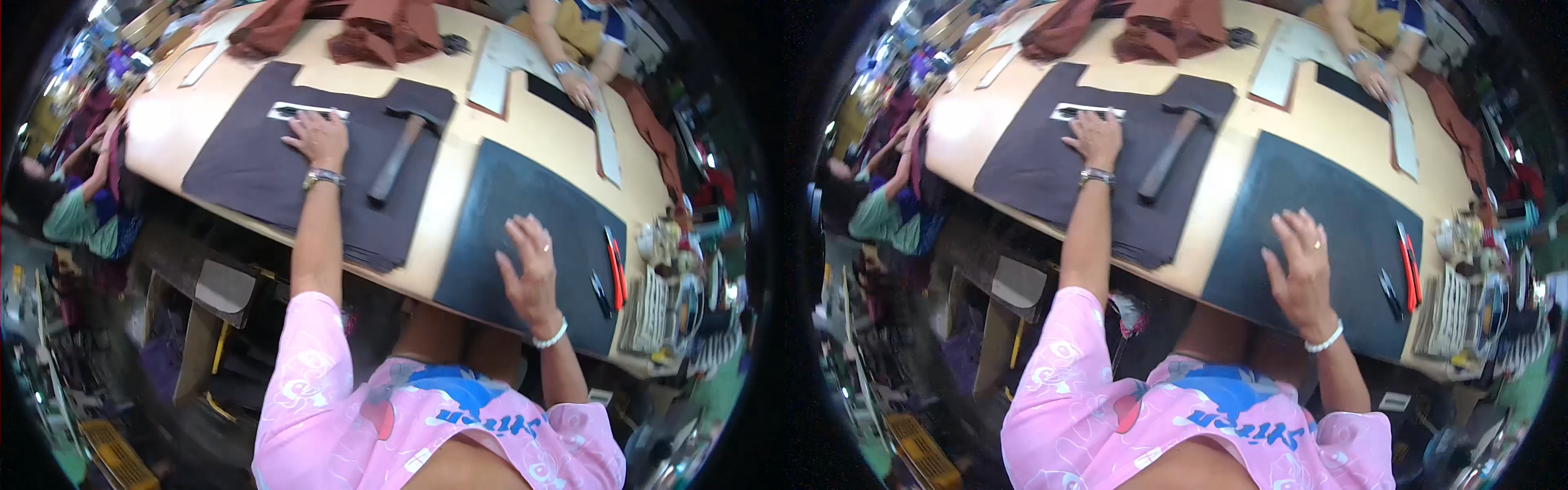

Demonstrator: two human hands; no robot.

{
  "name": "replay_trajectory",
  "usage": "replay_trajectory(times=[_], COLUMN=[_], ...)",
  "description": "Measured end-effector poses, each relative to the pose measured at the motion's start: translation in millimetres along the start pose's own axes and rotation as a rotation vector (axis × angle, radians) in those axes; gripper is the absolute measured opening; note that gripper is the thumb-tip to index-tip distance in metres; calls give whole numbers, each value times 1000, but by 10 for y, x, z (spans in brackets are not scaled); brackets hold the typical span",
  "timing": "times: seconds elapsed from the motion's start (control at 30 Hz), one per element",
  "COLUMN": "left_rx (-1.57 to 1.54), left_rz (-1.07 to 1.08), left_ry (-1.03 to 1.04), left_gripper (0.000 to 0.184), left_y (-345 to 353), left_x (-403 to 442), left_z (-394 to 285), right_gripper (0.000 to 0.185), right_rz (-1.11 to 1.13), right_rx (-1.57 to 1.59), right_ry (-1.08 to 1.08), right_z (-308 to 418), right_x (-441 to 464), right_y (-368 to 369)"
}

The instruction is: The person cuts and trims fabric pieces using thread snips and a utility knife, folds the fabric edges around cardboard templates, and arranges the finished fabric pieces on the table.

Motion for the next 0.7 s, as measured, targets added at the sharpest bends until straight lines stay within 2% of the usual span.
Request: replay_trajectory(times=[0.03, 0.1, 0.17, 0.2, 0.23, 0.27, 0.33, 0.4, 0.47, 0.53, 0.57, 0.63, 0.7], left_rx=[50, -8, -25, -29, -111, -250, -533, -892, -1246, -1426, -1305, -685, -862], left_rz=[-13, 151, 157, 154, 241, 138, 159, 295, 476, 692, 806, 604, 877], left_ry=[32, 55, -3, 136, 224, 262, 269, 166, 31, -41, 95, 870, 637], left_gripper=[51, 52, 47, 37, 29, 30, 31, 33, 37, 41, 43, 49, 49], left_y=[41, -87, -179, 287, -58, 58, -116, -441, -842, -1137, -1220, -1470, -1806], left_x=[-26, -45, -11, 275, 223, 454, 536, 309, -153, -730, -1035, -1728, -2554], left_z=[-25, -56, -76, 124, 19, 195, 134, -48, -227, -351, -415, -603, -819], right_gripper=[44, 42, 43, 43, 43, 44, 45, 43, 40, 35, 33, 29, 28], right_rz=[31, 63, -3, -27, -49, -70, -142, -197, -231, -230, -222, -249, -267], right_rx=[-6, -71, -94, -140, -190, -264, -257, -266, -265, -314, -331, -389, -445], right_ry=[53, 135, 212, 214, 224, 286, 608, 841, 953, 1002, 1016, 1074, 1125], right_z=[68, 197, 408, 461, 473, 469, 384, 335, 318, 302, 276, 236, 188], right_x=[-295, -886, -1351, -1581, -1799, -2023, -2523, -2985, -3343, -3580, -3648, -3827, -4049], right_y=[-13, 11, -43, -64, -82, -109, -147, -181, -241, -302, -332, -419, -499])
Point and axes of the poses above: each hand's wrist, its own x-axis towards the middle knuckle, its own y-axis out of the palm, z = x × y, the point moved 4 cm from there along x, towards the middle knuckle, and after that the axes turned 13 degrees about -y, right-handed, at the moved point
